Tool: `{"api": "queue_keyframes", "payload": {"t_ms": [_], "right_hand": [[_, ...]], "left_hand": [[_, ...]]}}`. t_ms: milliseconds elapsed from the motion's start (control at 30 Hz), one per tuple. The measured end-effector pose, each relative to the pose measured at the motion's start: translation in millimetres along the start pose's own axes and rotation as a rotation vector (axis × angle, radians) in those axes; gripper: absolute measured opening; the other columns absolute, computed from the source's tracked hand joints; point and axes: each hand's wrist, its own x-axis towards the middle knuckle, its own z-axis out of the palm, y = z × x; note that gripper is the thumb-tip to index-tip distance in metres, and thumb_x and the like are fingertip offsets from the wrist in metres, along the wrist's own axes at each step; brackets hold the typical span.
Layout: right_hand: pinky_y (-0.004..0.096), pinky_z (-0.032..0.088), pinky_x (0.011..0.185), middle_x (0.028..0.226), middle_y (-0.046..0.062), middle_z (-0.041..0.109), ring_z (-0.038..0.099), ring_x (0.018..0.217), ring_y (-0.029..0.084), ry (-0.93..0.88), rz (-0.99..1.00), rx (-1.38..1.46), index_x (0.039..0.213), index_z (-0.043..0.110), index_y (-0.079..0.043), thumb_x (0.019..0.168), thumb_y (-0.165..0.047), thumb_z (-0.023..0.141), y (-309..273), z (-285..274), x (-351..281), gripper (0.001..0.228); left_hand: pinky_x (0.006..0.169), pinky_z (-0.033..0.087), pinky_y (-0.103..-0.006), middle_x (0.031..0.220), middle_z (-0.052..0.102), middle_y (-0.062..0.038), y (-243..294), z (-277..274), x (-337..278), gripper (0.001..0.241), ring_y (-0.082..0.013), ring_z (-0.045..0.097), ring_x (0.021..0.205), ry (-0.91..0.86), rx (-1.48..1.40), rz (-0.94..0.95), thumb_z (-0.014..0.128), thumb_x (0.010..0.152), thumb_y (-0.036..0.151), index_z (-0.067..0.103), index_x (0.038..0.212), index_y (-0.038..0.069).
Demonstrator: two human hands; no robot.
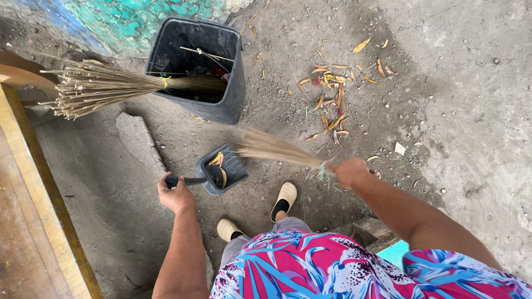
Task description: The person sweeps leaves and small sticks into a dustpan using a bundle of twigs and then empties the contents into a black bin.
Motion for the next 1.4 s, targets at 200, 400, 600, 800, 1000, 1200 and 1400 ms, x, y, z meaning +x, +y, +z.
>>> {"api": "queue_keyframes", "payload": {"t_ms": [200,400,600,800,1000,1200,1400], "right_hand": [[0.038,0.062,0.073,0.123,0.009,0.068,0.075,0.092,0.022,0.072,0.315,0.128,0.161,0.026,-0.043,0.11,-0.017,0.036,113,-36,12,0.058],[0.037,0.064,0.076,0.102,0.008,0.072,0.079,0.093,0.023,-0.002,0.325,0.395,0.164,0.027,-0.032,0.106,-0.027,0.048,102,-43,-17,0.061],[0.04,0.059,0.082,0.116,0.005,0.069,0.07,0.102,0.026,0.089,0.069,0.076,0.16,0.025,-0.046,0.104,-0.018,0.048,74,-48,52,0.067],[0.044,0.064,0.085,0.121,0.009,0.074,0.076,0.105,0.027,0.117,0.3,0.373,0.162,0.032,-0.031,0.109,-0.021,0.045,156,-74,77,0.055],[0.05,0.051,0.105,0.134,0.023,0.067,0.068,0.117,0.037,0.238,0.314,1.695,0.157,0.037,-0.01,0.076,-0.035,0.08,174,51,68,0.095],[0.046,0.055,0.057,0.082,0.022,0.071,0.067,0.062,0.033,-0.078,0.729,2.299,0.107,0.07,0.0,0.082,-0.043,0.069,64,181,-58,0.05],[0.043,0.057,0.058,0.077,0.014,0.067,0.065,0.061,0.028,-0.176,0.87,3.185,0.1,0.069,-0.006,0.086,-0.029,0.077,-83,144,-82,0.028]], "left_hand": [[0.088,0.051,-0.0296,0.102,0.066,-0.001,14,-2,-8,0.027,-0.0133,0.061,0.093,-0.044,0.074,0.034,0.08,0.084,-0.002,0.07,0.107,0.008],[0.08,0.05,-0.0285,0.096,0.065,-0.001,17,25,-20,0.029,-0.0114,0.057,0.086,-0.113,0.056,0.036,0.08,0.084,-0.003,0.07,0.109,0.007],[0.078,0.05,-0.026,0.096,0.066,0.0,39,76,-33,0.033,-0.0096,0.058,0.084,-0.202,0.022,0.006,0.078,0.085,-0.003,0.069,0.116,0.007],[0.079,0.052,-0.0267,0.105,0.066,-0.001,65,146,-45,0.035,-0.0102,0.061,0.092,-0.262,-0.062,0.161,0.079,0.081,-0.006,0.069,0.113,0.006],[0.08,0.053,-0.0269,0.099,0.067,-0.002,99,227,-33,0.032,-0.0105,0.062,0.088,-0.441,-0.083,0.162,0.081,0.083,0.001,0.068,0.112,0.008],[0.081,0.051,-0.0299,0.1,0.065,-0.004,126,336,10,0.033,-0.0161,0.06,0.087,-0.607,0.048,0.315,0.083,0.083,0.002,0.068,0.111,0.008],[0.087,0.053,-0.0365,0.106,0.069,-0.012,182,436,57,0.033,-0.027,0.067,0.095,-0.785,0.147,0.54,0.082,0.083,0.004,0.064,0.111,0.007]]}}
